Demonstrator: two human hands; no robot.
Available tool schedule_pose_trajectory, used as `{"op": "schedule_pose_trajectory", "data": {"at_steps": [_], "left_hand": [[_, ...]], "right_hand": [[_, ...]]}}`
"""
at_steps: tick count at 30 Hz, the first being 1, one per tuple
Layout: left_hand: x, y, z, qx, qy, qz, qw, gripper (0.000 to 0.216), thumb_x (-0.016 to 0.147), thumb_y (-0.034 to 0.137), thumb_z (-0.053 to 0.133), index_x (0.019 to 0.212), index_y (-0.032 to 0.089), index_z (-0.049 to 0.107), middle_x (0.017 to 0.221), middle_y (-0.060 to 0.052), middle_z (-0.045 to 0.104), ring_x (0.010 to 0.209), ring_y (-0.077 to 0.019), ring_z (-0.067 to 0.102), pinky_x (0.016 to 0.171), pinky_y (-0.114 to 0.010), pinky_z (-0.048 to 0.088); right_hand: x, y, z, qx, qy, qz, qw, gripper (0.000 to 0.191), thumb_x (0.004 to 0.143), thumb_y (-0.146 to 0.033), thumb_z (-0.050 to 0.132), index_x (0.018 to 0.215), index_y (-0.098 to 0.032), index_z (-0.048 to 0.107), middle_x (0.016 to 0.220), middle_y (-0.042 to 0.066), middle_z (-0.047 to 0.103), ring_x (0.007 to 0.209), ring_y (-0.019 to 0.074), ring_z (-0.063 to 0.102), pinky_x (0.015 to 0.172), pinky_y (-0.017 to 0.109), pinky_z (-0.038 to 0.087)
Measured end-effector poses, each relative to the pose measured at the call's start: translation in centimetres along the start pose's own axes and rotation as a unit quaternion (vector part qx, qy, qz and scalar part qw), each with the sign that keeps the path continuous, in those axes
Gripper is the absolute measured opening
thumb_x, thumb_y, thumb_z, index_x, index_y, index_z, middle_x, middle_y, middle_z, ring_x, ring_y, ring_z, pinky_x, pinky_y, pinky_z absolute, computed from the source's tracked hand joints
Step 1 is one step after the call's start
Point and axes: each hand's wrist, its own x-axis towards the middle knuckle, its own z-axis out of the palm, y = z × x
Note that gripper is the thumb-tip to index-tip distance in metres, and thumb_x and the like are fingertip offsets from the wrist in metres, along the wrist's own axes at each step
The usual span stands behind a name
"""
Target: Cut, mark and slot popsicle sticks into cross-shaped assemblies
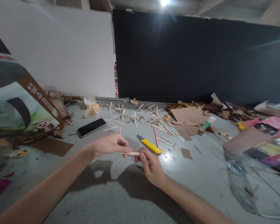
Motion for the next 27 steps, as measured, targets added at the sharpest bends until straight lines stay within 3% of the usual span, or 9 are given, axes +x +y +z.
{"op": "schedule_pose_trajectory", "data": {"at_steps": [8,13,17,21,27], "left_hand": [[0.25,-0.23,0.13,-0.068,-0.041,0.009,0.997,0.040,0.091,0.052,0.070,0.074,0.017,0.075,0.068,0.000,0.064,0.062,-0.0116,0.045,0.063,-0.028,0.033],[-0.06,-0.13,0.06,-0.102,-0.085,-0.018,0.991,0.052,0.099,0.060,0.054,0.085,0.015,0.076,0.060,0.003,0.053,0.057,-0.0110,0.041,0.061,-0.027,0.032],[-0.22,-0.03,-0.05,-0.096,-0.089,-0.025,0.991,0.043,0.093,0.056,0.066,0.080,0.015,0.072,0.059,0.004,0.052,0.057,-0.0108,0.040,0.060,-0.027,0.029],[-0.16,0.01,-0.12,-0.078,-0.055,-0.020,0.995,0.037,0.087,0.051,0.073,0.077,0.015,0.072,0.062,0.004,0.052,0.059,-0.0108,0.039,0.060,-0.028,0.028],[-0.51,0.49,-0.57,0.008,-0.006,-0.023,1.000,0.034,0.086,0.049,0.072,0.087,0.017,0.082,0.064,0.003,0.052,0.064,-0.0127,0.042,0.061,-0.028,0.028]], "right_hand": [[-0.02,-0.11,-0.05,0.005,0.030,0.016,0.999,0.039,0.112,-0.037,0.040,0.083,-0.023,0.062,0.073,0.003,0.063,0.068,0.0183,0.060,0.067,0.030,0.049],[0.01,0.03,-0.03,0.006,0.055,0.017,0.998,0.036,0.112,-0.035,0.043,0.083,-0.024,0.061,0.072,0.002,0.062,0.067,0.0170,0.059,0.066,0.029,0.048],[0.00,0.25,-0.06,0.007,0.054,0.014,0.998,0.036,0.112,-0.036,0.043,0.084,-0.023,0.061,0.072,0.002,0.063,0.066,0.0167,0.059,0.065,0.029,0.049],[-0.21,0.49,-0.12,0.017,0.052,0.009,0.998,0.030,0.111,-0.035,0.045,0.092,-0.023,0.064,0.075,0.001,0.065,0.068,0.0162,0.061,0.065,0.028,0.050],[-0.45,0.62,-0.18,0.008,0.049,0.008,0.999,0.023,0.110,-0.034,0.049,0.100,-0.024,0.067,0.078,0.001,0.067,0.070,0.0163,0.063,0.066,0.028,0.051]]}}
